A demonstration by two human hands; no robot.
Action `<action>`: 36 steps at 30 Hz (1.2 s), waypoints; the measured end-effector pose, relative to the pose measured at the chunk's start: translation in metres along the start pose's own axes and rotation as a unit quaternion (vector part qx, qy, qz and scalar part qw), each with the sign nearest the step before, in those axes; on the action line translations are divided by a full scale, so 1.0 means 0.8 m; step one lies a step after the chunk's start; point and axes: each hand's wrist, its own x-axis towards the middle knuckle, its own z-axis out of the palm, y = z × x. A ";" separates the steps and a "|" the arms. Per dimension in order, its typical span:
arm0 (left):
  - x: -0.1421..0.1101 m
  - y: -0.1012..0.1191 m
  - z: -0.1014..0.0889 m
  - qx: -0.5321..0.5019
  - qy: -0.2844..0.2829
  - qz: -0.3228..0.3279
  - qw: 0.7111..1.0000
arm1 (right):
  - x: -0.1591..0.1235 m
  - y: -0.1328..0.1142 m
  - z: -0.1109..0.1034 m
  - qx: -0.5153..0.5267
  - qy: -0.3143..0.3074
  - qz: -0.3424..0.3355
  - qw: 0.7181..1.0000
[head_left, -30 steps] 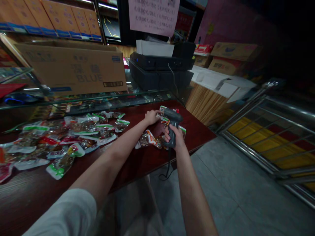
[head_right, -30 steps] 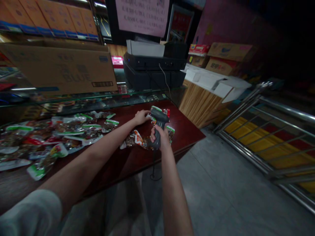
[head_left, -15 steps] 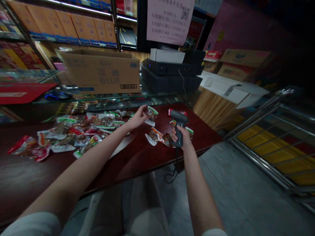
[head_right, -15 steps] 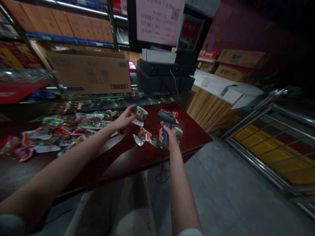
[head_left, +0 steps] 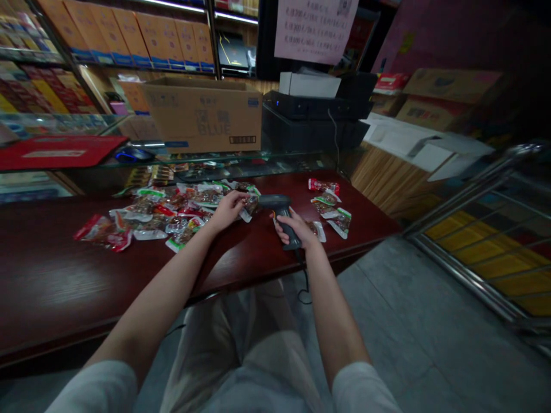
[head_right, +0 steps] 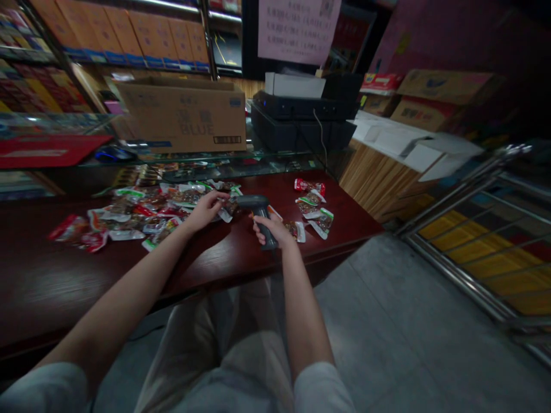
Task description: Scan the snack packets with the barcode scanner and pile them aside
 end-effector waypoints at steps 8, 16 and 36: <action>-0.003 0.005 -0.011 -0.006 -0.025 0.024 0.999 | -0.006 0.003 -0.003 0.004 0.000 0.006 1.000; -0.004 0.008 -0.011 -0.035 -0.019 0.023 0.999 | -0.007 0.006 0.000 0.015 0.025 0.007 1.000; -0.022 0.014 -0.009 0.348 0.001 0.085 0.934 | -0.009 0.003 -0.003 0.070 0.087 -0.075 0.991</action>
